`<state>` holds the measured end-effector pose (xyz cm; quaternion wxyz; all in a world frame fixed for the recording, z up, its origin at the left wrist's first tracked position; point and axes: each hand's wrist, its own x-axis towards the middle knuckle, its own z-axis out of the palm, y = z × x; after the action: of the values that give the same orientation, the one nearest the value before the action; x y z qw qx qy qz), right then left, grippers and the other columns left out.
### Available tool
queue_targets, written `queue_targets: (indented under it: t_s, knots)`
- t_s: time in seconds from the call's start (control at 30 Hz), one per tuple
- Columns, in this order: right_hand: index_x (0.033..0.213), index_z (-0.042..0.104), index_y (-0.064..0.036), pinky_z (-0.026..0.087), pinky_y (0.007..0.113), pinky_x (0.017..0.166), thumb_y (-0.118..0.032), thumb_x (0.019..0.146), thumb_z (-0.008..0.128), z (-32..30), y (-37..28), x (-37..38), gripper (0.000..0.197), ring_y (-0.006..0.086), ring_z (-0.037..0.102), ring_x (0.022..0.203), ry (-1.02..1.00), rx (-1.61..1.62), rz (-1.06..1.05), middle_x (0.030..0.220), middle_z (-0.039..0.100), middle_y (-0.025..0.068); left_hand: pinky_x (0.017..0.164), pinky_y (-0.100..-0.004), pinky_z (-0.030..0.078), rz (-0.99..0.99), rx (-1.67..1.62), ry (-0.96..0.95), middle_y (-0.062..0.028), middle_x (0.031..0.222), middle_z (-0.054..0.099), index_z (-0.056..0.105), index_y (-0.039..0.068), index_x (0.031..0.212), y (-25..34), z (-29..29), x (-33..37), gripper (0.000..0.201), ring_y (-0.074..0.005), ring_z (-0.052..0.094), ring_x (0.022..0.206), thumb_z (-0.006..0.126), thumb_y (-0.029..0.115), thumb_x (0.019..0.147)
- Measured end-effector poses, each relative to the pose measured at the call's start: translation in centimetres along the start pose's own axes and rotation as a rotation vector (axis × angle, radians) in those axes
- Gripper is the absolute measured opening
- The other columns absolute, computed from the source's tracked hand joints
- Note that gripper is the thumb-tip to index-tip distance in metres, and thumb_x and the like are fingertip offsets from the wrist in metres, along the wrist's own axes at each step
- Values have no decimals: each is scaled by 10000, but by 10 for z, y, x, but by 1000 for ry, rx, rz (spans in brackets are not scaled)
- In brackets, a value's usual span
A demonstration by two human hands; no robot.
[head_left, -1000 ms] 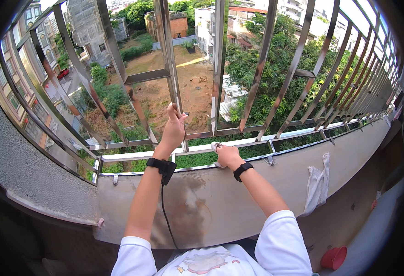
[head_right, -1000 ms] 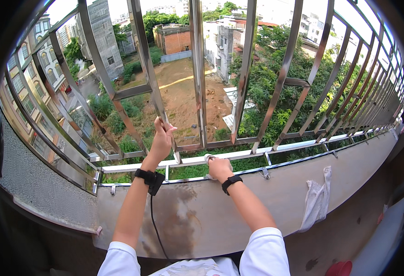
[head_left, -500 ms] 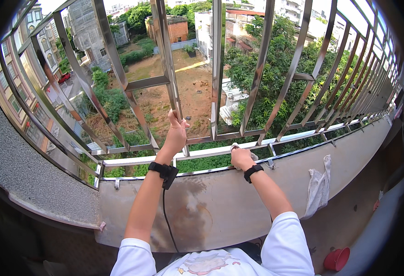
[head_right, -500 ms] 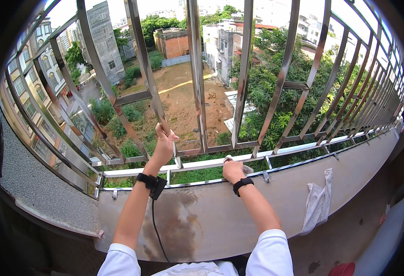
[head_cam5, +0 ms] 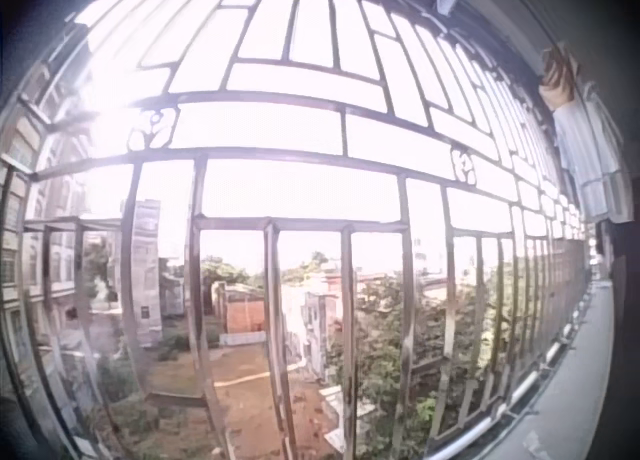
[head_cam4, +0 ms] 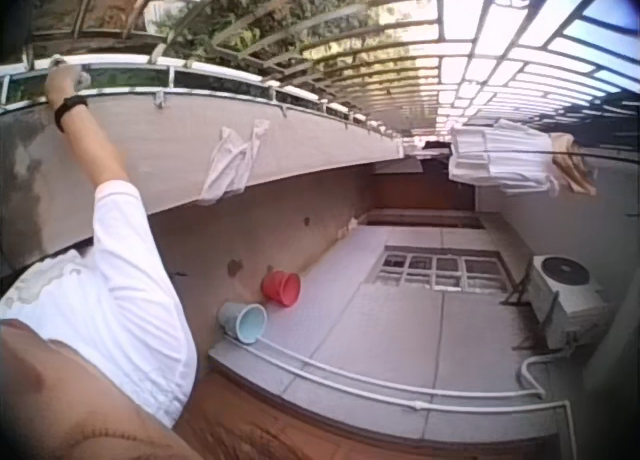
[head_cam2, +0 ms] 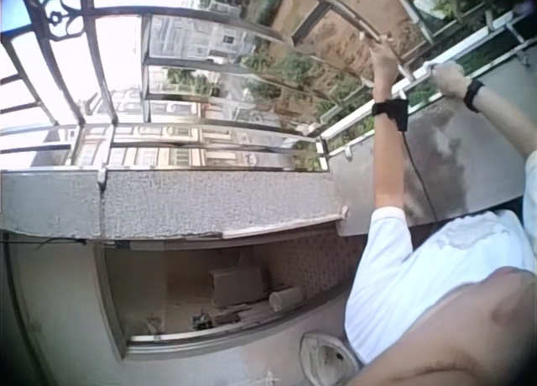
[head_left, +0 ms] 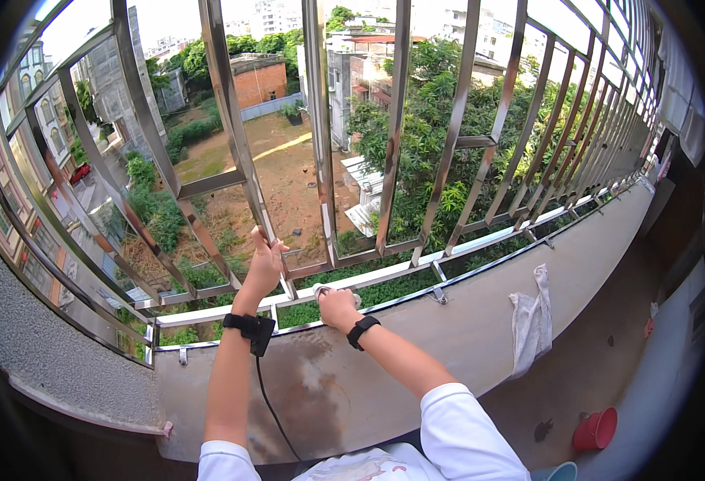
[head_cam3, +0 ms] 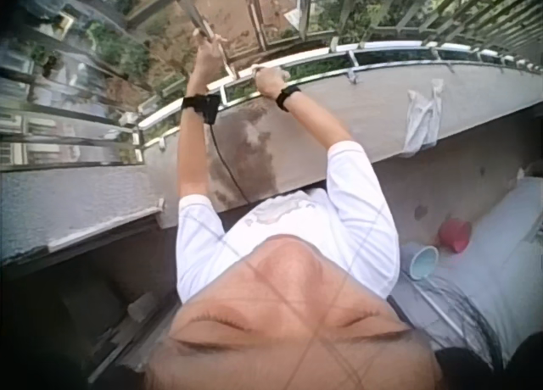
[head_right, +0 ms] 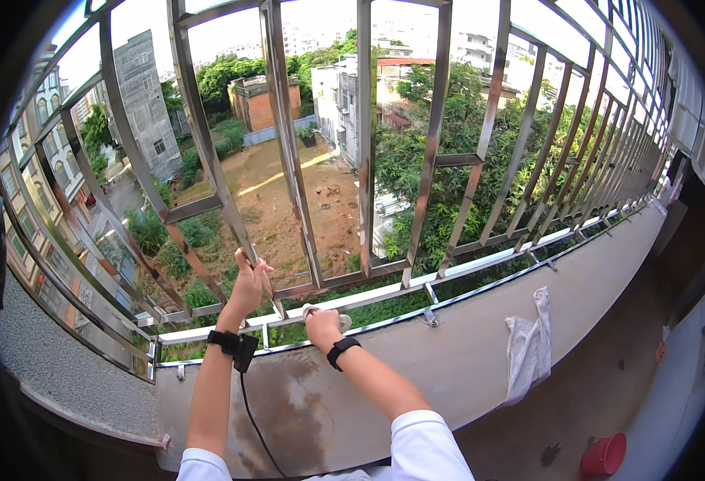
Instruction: The person washes a cloth in a sink and then uses it to wipe down a metal balcony railing.
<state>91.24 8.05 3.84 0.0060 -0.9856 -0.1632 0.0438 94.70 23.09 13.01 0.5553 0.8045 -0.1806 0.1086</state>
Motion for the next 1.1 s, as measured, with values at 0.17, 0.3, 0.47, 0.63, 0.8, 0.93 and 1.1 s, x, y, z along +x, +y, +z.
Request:
queue_targets:
  t_s: [0.17, 0.3, 0.47, 0.63, 0.8, 0.93, 1.1]
  knots:
    - [862, 562, -102, 444, 329, 646, -164, 742, 430, -7, 66, -11, 189, 208, 575, 790, -56, 36, 234, 875, 582, 84, 694, -280, 392, 96, 2, 3, -45, 789, 360, 185, 57, 1020, -1, 7, 7, 198, -135, 468, 726, 295, 79, 857]
    - [863, 581, -113, 438, 327, 655, -167, 739, 443, -10, 114, -21, 193, 207, 573, 801, -57, 42, 464, 871, 587, 81, 693, -257, 378, 123, 19, 62, -46, 794, 362, 195, 52, 1047, -6, 5, 3, 227, -123, 458, 694, 311, 77, 854]
    - [860, 597, -107, 420, 332, 671, -156, 731, 458, 0, 127, -17, 196, 221, 569, 817, -78, 93, 442, 900, 588, 82, 671, -256, 381, 78, 54, 64, -49, 776, 384, 182, 50, 1126, 6, 10, 1, 299, -124, 465, 667, 310, 99, 860]
    - [856, 601, -82, 390, 368, 655, -157, 703, 506, 16, 70, 10, 195, 216, 572, 790, -62, -12, 272, 896, 591, 76, 634, -264, 378, 78, 43, 74, -48, 770, 373, 177, 56, 1118, 11, 10, 1, 284, -130, 439, 656, 295, 91, 863]
    - [837, 601, -70, 414, 369, 641, -151, 685, 528, 5, 3, 19, 187, 226, 572, 791, -49, 107, 110, 875, 593, 79, 633, -274, 384, 83, -11, 78, -63, 783, 387, 176, 60, 1112, 8, 10, 4, 286, -143, 455, 663, 294, 67, 852]
    - [878, 572, -72, 443, 345, 639, -139, 710, 493, 0, -27, 23, 198, 228, 572, 785, -66, 217, -9, 891, 584, 87, 623, -272, 387, 86, -3, 68, -68, 801, 383, 184, 71, 1106, 8, 10, 3, 278, -147, 463, 669, 300, 67, 853]
    - [844, 569, -102, 442, 325, 596, -150, 718, 468, 7, -27, 17, 169, 205, 580, 728, 62, 109, -17, 794, 595, 60, 604, -263, 397, 63, -24, 63, -69, 795, 380, 179, 78, 1113, 7, 5, 3, 298, -143, 466, 674, 316, 54, 849]
